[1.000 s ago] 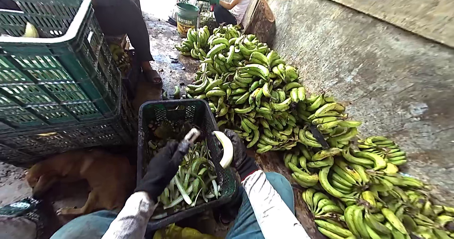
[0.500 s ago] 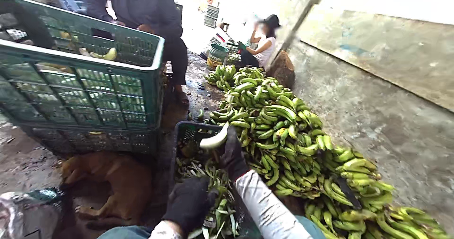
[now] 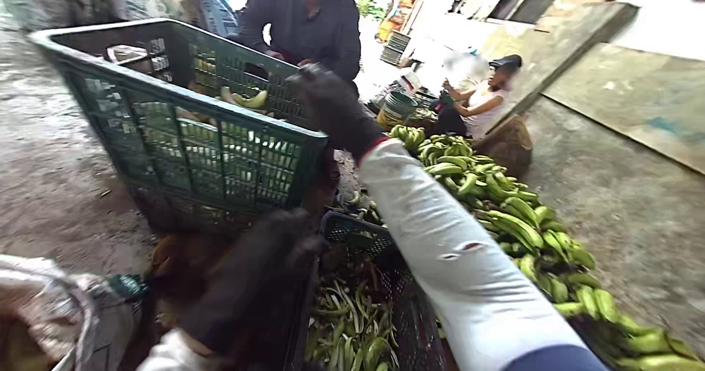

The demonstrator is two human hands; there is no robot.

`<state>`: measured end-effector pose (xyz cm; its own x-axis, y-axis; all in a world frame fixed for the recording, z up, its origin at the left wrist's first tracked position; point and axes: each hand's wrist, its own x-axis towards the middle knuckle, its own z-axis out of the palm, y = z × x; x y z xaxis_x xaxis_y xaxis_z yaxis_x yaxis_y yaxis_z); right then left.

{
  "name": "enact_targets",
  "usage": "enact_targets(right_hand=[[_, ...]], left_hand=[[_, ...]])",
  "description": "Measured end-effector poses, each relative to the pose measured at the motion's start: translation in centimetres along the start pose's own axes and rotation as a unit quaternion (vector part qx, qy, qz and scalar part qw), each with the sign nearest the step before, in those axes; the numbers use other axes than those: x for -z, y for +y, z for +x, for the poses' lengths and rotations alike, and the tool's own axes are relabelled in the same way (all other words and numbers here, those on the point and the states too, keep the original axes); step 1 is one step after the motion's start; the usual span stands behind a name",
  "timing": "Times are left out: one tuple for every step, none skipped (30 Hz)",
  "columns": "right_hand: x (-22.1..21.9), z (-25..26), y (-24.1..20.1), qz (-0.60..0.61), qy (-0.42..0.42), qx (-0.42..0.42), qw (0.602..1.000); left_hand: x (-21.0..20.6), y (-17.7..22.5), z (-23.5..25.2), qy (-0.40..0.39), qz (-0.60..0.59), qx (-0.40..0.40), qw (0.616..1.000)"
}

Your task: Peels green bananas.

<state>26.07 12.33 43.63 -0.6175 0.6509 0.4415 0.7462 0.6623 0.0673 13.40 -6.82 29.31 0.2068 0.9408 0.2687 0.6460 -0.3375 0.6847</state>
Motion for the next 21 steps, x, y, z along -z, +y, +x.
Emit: enact_targets(right_hand=[[-1.6, 0.2, 0.1, 0.028, -0.043, -0.012, 0.999], [-3.1, 0.3, 0.1, 0.062, -0.080, -0.054, 0.993], [-4.0, 0.2, -0.1, 0.087, -0.126, -0.095, 0.984], [-4.8, 0.1, -0.3, 0.082, -0.162, -0.121, 0.976], [-5.5, 0.2, -0.6, 0.067, -0.173, -0.140, 0.973], [-6.0, 0.2, -0.9, 0.057, -0.166, -0.155, 0.972], [-6.1, 0.3, -1.1, 0.057, -0.159, -0.166, 0.972], [-6.1, 0.3, -1.3, 0.060, -0.147, -0.175, 0.972], [-6.2, 0.2, -1.4, 0.063, -0.136, -0.177, 0.973], [-6.7, 0.0, -1.3, 0.068, -0.111, -0.178, 0.975], [-8.0, 0.0, -0.8, 0.061, -0.069, -0.173, 0.981], [-10.2, 0.3, 0.1, 0.046, -0.017, -0.175, 0.983], [-11.9, 0.7, 1.0, 0.041, 0.004, -0.181, 0.983], [-12.9, 1.1, 1.4, 0.040, -0.005, -0.185, 0.982], [-13.7, 1.6, 1.8, 0.022, -0.011, -0.175, 0.984], [-14.3, 2.0, 2.1, 0.008, -0.014, -0.159, 0.987], [-14.9, 2.2, 2.3, 0.002, -0.010, -0.146, 0.989], [-15.2, 2.4, 2.3, 0.000, 0.002, -0.134, 0.991], [-15.2, 2.5, 2.4, -0.001, 0.020, -0.122, 0.992], [-15.0, 2.3, 2.5, -0.008, 0.050, -0.107, 0.993], [-14.5, 1.7, 2.2, -0.017, 0.091, -0.090, 0.992]], left_hand=[[1.8, -2.2, 2.2, 0.045, 0.034, -0.011, 0.998], [3.7, -4.6, 4.8, 0.079, 0.057, -0.021, 0.995], [5.6, -7.1, 7.6, 0.117, 0.081, -0.041, 0.989], [7.3, -9.6, 10.3, 0.156, 0.110, -0.067, 0.979], [8.9, -10.8, 12.4, 0.181, 0.125, -0.085, 0.972], [10.1, -10.8, 13.9, 0.202, 0.114, -0.105, 0.967], [10.6, -10.1, 14.9, 0.226, 0.092, -0.135, 0.960], [10.3, -9.2, 15.6, 0.241, 0.072, -0.173, 0.952], [9.2, -8.8, 16.2, 0.250, 0.057, -0.227, 0.940], [7.2, -8.9, 16.7, 0.251, 0.051, -0.284, 0.924], [4.9, -8.9, 16.9, 0.251, 0.055, -0.323, 0.911], [2.7, -8.7, 16.9, 0.250, 0.068, -0.341, 0.904], [1.0, -8.3, 17.0, 0.260, 0.076, -0.355, 0.895], [0.0, -8.2, 17.2, 0.272, 0.067, -0.368, 0.887], [-0.4, -8.3, 17.6, 0.280, 0.053, -0.376, 0.882], [-0.4, -8.9, 18.3, 0.278, 0.032, -0.379, 0.882], [-0.3, -9.8, 19.1, 0.275, -0.010, -0.383, 0.882], [-0.2, -10.8, 19.9, 0.269, -0.064, -0.385, 0.881], [0.1, -11.6, 20.6, 0.259, -0.115, -0.385, 0.878], [0.6, -11.9, 21.3, 0.249, -0.156, -0.388, 0.873], [1.0, -11.8, 22.0, 0.253, -0.190, -0.397, 0.862]])
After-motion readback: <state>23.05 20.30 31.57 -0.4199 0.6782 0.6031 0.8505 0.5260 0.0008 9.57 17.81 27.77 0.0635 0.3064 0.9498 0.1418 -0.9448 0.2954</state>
